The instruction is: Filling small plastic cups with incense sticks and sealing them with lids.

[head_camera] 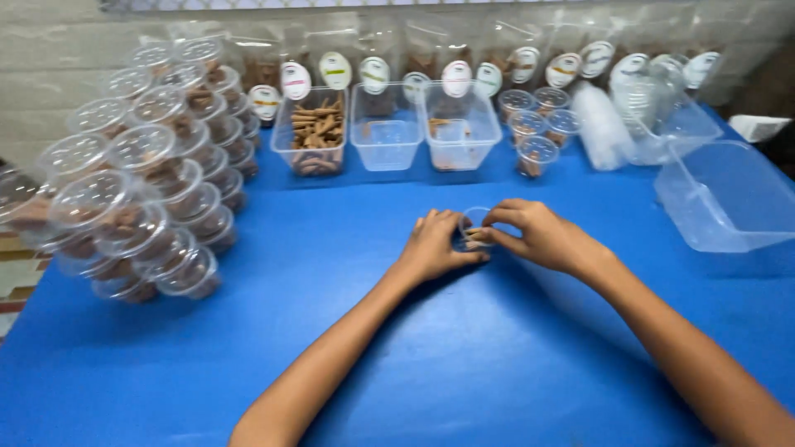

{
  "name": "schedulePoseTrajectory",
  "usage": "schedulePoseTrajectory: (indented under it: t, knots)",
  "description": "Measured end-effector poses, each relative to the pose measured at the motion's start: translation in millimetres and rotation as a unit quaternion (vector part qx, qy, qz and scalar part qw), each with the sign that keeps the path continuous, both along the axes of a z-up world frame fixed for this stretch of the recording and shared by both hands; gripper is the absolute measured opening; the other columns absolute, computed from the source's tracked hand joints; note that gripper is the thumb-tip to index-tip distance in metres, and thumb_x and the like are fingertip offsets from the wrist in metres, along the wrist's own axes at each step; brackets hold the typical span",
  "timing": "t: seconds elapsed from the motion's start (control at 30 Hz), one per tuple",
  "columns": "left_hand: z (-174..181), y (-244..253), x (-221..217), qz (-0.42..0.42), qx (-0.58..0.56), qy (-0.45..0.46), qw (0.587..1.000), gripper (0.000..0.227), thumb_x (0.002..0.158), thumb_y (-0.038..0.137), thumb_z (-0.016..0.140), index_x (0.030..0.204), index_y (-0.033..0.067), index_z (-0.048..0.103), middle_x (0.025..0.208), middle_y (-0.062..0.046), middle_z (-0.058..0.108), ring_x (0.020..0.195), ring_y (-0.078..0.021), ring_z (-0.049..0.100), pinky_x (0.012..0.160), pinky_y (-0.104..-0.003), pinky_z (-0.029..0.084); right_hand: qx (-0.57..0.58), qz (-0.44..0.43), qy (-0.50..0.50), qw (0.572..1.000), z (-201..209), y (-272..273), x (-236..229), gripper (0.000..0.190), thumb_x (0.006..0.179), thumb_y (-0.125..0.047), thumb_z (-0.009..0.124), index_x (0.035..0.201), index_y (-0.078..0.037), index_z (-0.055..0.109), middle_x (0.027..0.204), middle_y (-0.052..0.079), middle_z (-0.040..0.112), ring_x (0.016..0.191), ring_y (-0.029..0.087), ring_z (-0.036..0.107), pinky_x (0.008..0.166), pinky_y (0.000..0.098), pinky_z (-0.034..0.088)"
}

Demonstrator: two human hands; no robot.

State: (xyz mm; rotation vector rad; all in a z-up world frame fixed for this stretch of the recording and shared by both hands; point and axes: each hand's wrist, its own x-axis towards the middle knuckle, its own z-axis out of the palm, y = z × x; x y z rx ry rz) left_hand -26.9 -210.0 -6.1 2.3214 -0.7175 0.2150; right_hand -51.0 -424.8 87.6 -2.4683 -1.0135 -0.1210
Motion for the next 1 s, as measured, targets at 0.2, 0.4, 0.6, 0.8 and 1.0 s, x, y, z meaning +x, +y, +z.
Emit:
schedulePoseTrajectory:
  t: [0.2, 0.4, 0.6, 0.8, 1.0]
  knots:
    - [-4, -113, 46, -0.041, -0.017, 0.010, 0.999, 0.063, 0.068, 0.054, 0.083, 0.113, 0.0140, 0.067, 0.110, -0.008, 0.069, 0.112, -0.0333, 0.061, 0.093, -0.051, 0.048, 0.004, -0.105, -0.045, 0.993, -14, -95, 18, 0.011, 0.096, -0.016, 0.068, 0.102, -0.008, 0.073, 0.105, 0.017, 0.074, 0.104, 0.040, 0.072, 0.087, 0.0477, 0.060]
    - [-6, -193, 79, -0.029, -0.029, 0.017, 0.999, 0.064, 0.064, 0.055, 0.084, 0.111, 0.0158, 0.067, 0.105, -0.007, 0.068, 0.110, -0.0334, 0.061, 0.092, -0.052, 0.048, -0.089, -0.202, -0.062, 0.973, -7, -152, 39, 0.013, 0.097, -0.019, 0.068, 0.104, -0.009, 0.074, 0.107, 0.013, 0.075, 0.105, 0.035, 0.074, 0.089, 0.0454, 0.060]
    - [-5, -217, 85, -0.007, -0.015, -0.036, 0.999, 0.066, 0.072, 0.069, 0.068, 0.107, 0.0133, 0.066, 0.106, -0.011, 0.067, 0.101, -0.0339, 0.057, 0.084, -0.047, 0.039, -0.123, -0.356, 0.025, 0.926, 84, -150, 27, 0.031, 0.100, -0.005, 0.062, 0.129, -0.011, 0.071, 0.127, 0.012, 0.074, 0.111, 0.026, 0.071, 0.097, 0.0432, 0.060]
    - [-6, -216, 82, -0.013, -0.022, -0.058, 0.998, 0.065, 0.075, 0.068, 0.065, 0.108, 0.0121, 0.065, 0.106, -0.010, 0.065, 0.100, -0.0324, 0.056, 0.085, -0.046, 0.039, -0.143, -0.347, -0.166, 0.912, 62, -251, 119, 0.033, 0.095, -0.007, 0.062, 0.122, -0.008, 0.080, 0.111, 0.017, 0.078, 0.100, 0.035, 0.073, 0.080, 0.0489, 0.058]
    - [-3, -215, 79, -0.015, -0.013, -0.071, 0.997, 0.059, 0.079, 0.063, 0.066, 0.106, 0.0103, 0.065, 0.103, -0.011, 0.064, 0.098, -0.0346, 0.057, 0.087, -0.049, 0.040, -0.170, -0.387, -0.137, 0.896, 32, -268, 208, 0.051, 0.082, -0.007, 0.067, 0.132, -0.009, 0.072, 0.125, 0.026, 0.070, 0.106, 0.047, 0.067, 0.083, 0.0578, 0.056]
